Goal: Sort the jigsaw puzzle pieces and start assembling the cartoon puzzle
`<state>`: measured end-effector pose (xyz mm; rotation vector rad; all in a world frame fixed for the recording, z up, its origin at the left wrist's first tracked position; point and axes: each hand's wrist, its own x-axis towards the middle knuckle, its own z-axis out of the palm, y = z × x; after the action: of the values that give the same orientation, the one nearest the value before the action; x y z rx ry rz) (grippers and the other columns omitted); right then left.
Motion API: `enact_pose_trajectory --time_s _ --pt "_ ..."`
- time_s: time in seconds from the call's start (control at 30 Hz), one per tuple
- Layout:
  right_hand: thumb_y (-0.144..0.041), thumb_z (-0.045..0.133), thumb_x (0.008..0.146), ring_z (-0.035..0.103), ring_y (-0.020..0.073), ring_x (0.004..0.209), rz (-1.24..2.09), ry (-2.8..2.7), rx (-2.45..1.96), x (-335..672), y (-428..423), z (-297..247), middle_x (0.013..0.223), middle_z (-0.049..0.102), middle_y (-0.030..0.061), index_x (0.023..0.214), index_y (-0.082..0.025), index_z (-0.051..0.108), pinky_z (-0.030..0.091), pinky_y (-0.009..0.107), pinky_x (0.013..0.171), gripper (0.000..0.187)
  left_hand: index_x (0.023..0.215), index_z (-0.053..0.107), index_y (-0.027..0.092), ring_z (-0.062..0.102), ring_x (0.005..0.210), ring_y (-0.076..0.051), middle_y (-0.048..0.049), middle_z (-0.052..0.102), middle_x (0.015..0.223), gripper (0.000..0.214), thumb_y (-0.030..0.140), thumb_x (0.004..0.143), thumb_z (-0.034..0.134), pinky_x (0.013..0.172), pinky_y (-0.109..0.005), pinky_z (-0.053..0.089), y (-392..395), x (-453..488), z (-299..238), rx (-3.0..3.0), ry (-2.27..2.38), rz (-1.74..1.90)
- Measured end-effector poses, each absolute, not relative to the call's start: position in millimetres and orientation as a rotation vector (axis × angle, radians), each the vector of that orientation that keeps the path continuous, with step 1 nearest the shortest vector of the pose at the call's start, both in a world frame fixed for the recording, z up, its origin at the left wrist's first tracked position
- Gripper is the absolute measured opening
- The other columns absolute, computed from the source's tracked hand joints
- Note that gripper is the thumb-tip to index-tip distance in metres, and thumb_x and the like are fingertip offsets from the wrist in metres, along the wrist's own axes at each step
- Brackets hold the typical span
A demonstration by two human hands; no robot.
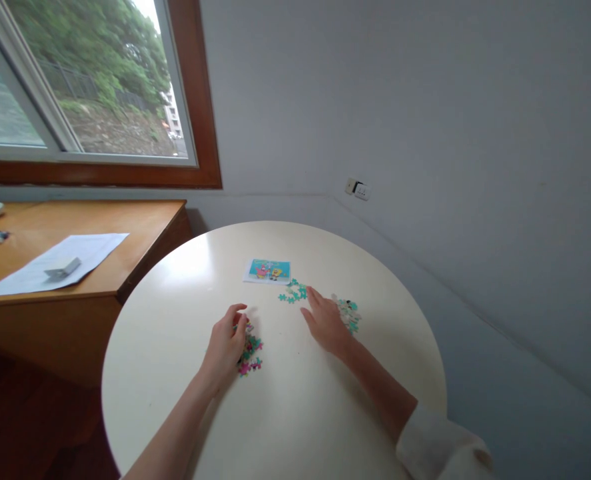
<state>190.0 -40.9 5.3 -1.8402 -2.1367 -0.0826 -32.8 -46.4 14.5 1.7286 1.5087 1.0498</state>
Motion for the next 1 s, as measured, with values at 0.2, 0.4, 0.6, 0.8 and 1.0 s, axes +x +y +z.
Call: enact_pose_trajectory --time_s 0.2,0.4,0.6,0.8,1.0 --pt "-0.021 0.054 0.079 0.059 0.0199 0.092 0.005 -2.031 -2.004 254.5 -53.6 8.7 0.099 0.064 0.009 0.096 -0.016 0.065 0.042 0.031 0.079 0.021 0.103 0.054 0.019 0.064 0.067 -0.017 -0.003 0.064 0.075 0.033 0.038 0.083 0.036 0.06 -0.028 0.048 -48.6 -30.0 18.5 1.766 1.507 1.028" --pt "-0.017 0.049 0.081 0.059 0.0183 0.085 -0.026 -2.091 -2.003 260.5 -59.1 -1.5 0.089 0.068 0.0048 0.082 -0.019 0.068 0.04 0.03 0.074 0.019 0.101 0.054 0.018 0.063 0.067 -0.016 -0.0027 0.064 0.074 0.031 0.036 0.083 0.036 0.062 -0.028 0.047 -46.9 -31.7 16.9 1.801 1.503 1.072" --pt "-0.017 0.044 0.084 0.059 0.0177 0.081 -0.104 -2.076 -2.071 254.0 -57.1 8.0 0.082 0.067 0.0051 0.073 -0.017 0.065 0.035 0.027 0.069 0.024 0.101 0.054 0.019 0.062 0.065 -0.016 -0.002 0.063 0.073 0.031 0.036 0.083 0.035 0.061 -0.028 0.046 -46.2 -31.7 15.5 1.797 1.516 1.058" --pt "-0.02 0.039 0.085 0.055 0.0137 0.065 0.18 -2.084 -1.989 234.6 -55.7 16.5 0.068 0.062 0.0028 0.064 -0.017 0.058 0.032 0.023 0.059 0.029 0.101 0.054 0.018 0.062 0.068 -0.016 -0.0021 0.063 0.073 0.03 0.035 0.083 0.037 0.063 -0.027 0.045 -46.7 -32.7 15.6 1.783 1.501 1.064" --pt "-0.028 0.051 0.082 0.053 0.0129 0.061 0.336 -2.203 -1.945 206.6 -54.9 12.2 0.064 0.062 0.002 0.059 -0.017 0.058 0.03 0.024 0.057 0.027 0.101 0.054 0.017 0.061 0.068 -0.016 -0.003 0.064 0.073 0.03 0.034 0.083 0.037 0.063 -0.028 0.046 -45.8 -33.2 15.5 1.764 1.505 1.086"
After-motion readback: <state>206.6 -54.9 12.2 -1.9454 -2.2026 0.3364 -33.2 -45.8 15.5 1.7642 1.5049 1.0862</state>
